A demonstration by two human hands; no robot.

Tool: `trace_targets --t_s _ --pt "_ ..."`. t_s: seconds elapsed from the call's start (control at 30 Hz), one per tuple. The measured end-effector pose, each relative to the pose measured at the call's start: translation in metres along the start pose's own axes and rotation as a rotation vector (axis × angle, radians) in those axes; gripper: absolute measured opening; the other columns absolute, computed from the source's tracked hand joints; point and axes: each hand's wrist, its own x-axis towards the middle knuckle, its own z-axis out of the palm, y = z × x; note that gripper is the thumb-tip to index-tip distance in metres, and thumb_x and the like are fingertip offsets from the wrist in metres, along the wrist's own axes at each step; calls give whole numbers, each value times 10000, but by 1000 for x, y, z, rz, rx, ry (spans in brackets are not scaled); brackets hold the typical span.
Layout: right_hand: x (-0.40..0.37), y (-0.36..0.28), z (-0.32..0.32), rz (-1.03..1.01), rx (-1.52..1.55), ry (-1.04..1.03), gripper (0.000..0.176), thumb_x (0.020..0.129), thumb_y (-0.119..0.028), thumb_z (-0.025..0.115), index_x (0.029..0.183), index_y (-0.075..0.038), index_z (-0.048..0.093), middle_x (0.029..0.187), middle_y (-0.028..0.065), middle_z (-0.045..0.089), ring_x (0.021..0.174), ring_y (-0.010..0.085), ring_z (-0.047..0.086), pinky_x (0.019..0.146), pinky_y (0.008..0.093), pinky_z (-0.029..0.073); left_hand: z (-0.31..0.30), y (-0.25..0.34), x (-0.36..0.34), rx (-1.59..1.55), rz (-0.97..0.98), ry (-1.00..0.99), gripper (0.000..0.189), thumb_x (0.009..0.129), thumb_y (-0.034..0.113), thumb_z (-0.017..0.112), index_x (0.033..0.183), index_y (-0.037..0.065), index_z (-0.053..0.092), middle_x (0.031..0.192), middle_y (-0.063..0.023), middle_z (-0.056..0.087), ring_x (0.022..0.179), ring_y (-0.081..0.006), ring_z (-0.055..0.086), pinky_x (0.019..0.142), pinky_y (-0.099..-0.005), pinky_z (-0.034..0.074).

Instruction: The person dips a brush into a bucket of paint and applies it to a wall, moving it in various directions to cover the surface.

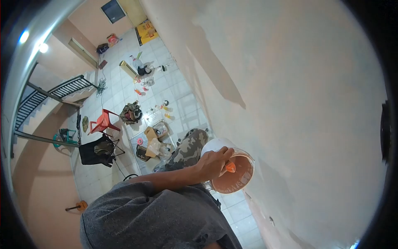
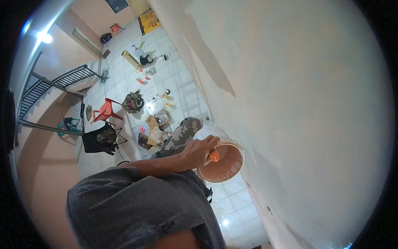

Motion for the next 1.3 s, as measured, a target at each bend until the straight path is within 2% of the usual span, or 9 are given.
trace_targets --t_s 0.17,0.23,0.43,0.53,1.13,1.3 --pt "-11 -7 3 -1 20 -5 210 802 -150 582 980 -58 646 899 107 672 782 249 643 690 401 508 6 4 -8 -31 34 -56 457 724 128 707 1085 87 429 979 -108 558 724 -344 626 607 -422 506" --pt "-19 -6 1 -4 19 -26 211 802 -152 583 980 -59 647 903 107 672 786 251 643 692 400 508 9 6 -8 -26 43 -97 383 770 134 653 1085 81 442 1010 -125 567 730 -349 633 619 -431 511" --pt "-22 -15 8 -22 34 -43 212 801 -155 585 980 -62 650 912 108 670 797 256 642 699 399 508 19 11 -9 49 57 -139 397 792 174 649 1112 108 425 1015 -107 568 745 -344 635 626 -426 510" --pt "-16 -24 9 -43 40 -49 212 801 -156 586 980 -63 651 917 108 670 803 258 641 703 398 507 25 9 -11 59 137 -74 451 739 177 700 1102 114 440 976 -94 574 660 -338 633 578 -425 523" --pt "7 -96 25 -167 105 -166 215 798 -166 593 979 -70 658 945 109 666 837 272 638 725 393 506 25 18 -20 29 290 -185 447 764 152 663 1144 79 438 1009 -99 577 642 -329 632 554 -409 522" --pt "23 -104 3 -203 81 -190 215 798 -168 595 979 -72 660 953 110 665 847 276 637 731 392 505 27 19 -23 35 260 -233 444 755 150 669 1136 82 452 1007 -104 578 654 -331 634 560 -399 523"
